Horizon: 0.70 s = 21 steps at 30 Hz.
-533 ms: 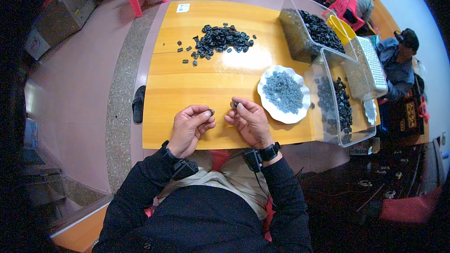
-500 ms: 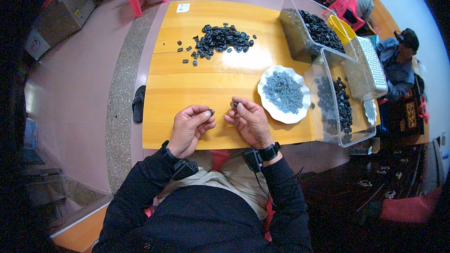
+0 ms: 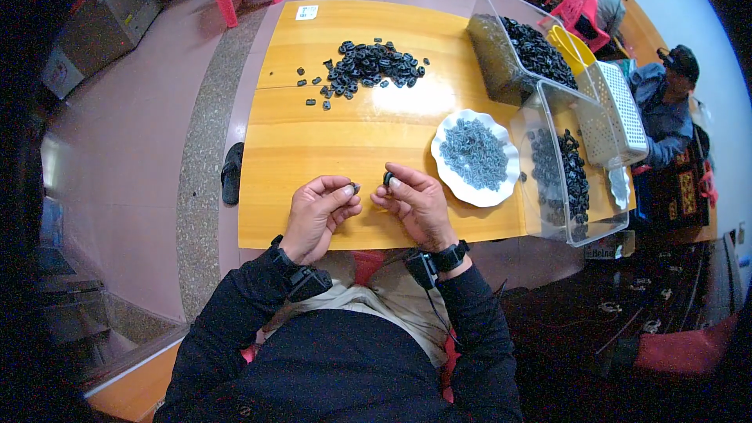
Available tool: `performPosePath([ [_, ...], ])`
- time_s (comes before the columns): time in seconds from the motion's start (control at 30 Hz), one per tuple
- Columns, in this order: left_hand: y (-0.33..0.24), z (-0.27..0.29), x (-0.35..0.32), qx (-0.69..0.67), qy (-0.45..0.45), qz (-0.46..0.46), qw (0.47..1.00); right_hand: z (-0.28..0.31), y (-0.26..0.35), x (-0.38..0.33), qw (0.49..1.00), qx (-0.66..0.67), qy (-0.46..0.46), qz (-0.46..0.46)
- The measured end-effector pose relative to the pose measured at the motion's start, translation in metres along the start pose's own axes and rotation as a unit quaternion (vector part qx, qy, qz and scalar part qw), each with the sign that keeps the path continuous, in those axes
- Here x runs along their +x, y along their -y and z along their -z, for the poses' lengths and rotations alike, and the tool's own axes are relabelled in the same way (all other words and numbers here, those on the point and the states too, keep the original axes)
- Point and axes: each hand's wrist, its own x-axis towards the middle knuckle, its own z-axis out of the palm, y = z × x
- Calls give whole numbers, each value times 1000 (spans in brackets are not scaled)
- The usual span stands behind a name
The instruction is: The person picks up a small metal pin from a white plate and a black plastic component from the table, then inserts the pin into the component. After assembling the parts, the person places the finished piece into a clear plastic container.
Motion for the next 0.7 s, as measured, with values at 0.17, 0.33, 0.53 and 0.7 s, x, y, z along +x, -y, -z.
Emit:
performPosePath([
  [0.17, 0, 1, 0, 0, 2, -1, 1000, -4, -1, -2, 999, -29, -8, 9],
  [0.33, 0, 0, -1, 4, 5, 0, 1000, -5, -4, -2, 997, -68, -13, 23],
  [0.53, -1, -2, -2, 2, 3, 8, 1000, -9, -6, -4, 988, -146, -16, 40],
  [0.7, 0, -2, -2, 6, 4, 8, 1000, -11, -6, -5, 985, -168, -16, 42],
])
